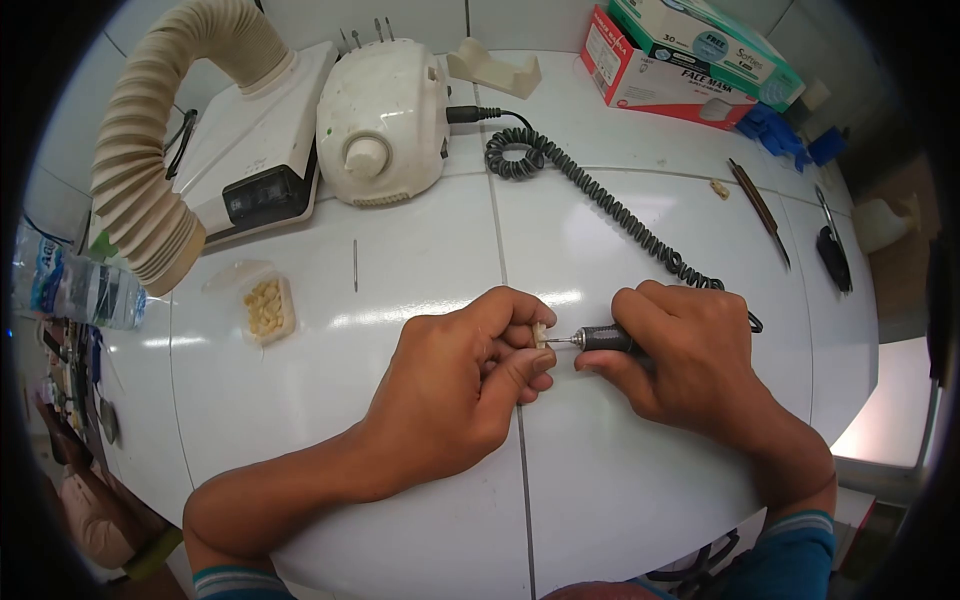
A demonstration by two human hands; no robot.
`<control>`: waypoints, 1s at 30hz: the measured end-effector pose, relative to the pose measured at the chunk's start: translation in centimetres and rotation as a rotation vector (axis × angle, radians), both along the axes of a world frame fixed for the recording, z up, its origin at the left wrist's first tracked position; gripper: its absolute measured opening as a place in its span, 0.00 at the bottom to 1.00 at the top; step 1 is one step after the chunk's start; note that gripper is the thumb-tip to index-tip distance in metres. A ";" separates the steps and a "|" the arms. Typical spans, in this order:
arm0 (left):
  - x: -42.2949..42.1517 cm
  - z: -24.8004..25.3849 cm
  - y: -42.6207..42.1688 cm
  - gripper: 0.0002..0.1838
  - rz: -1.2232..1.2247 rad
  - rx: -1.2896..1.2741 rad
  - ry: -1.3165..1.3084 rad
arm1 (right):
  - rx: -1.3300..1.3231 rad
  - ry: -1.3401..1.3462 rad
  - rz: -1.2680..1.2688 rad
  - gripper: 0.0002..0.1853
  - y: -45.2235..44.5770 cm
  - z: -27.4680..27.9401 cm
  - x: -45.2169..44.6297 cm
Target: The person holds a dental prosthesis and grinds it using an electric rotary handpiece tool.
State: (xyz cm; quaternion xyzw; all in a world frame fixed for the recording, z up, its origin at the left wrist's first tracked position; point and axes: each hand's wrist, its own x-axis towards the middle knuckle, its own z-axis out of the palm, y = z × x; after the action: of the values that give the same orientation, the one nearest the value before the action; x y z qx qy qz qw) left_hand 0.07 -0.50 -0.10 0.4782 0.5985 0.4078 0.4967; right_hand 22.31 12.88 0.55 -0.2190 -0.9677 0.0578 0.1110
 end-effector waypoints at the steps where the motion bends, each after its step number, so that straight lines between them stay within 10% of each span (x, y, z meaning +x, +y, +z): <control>1: 0.0 0.0 0.0 0.13 0.002 0.006 0.004 | -0.005 0.000 0.000 0.26 0.0 0.0 0.0; 30: 0.2 -0.1 0.0 0.12 0.001 0.058 0.057 | 0.024 0.044 0.013 0.28 0.1 -0.3 -0.1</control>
State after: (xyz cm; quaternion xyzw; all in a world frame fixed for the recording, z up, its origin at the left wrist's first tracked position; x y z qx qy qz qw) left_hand 0.27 -0.53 -0.22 0.5035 0.6005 0.4116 0.4652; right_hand 22.23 12.94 0.28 -0.2099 -0.9670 0.0519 0.1345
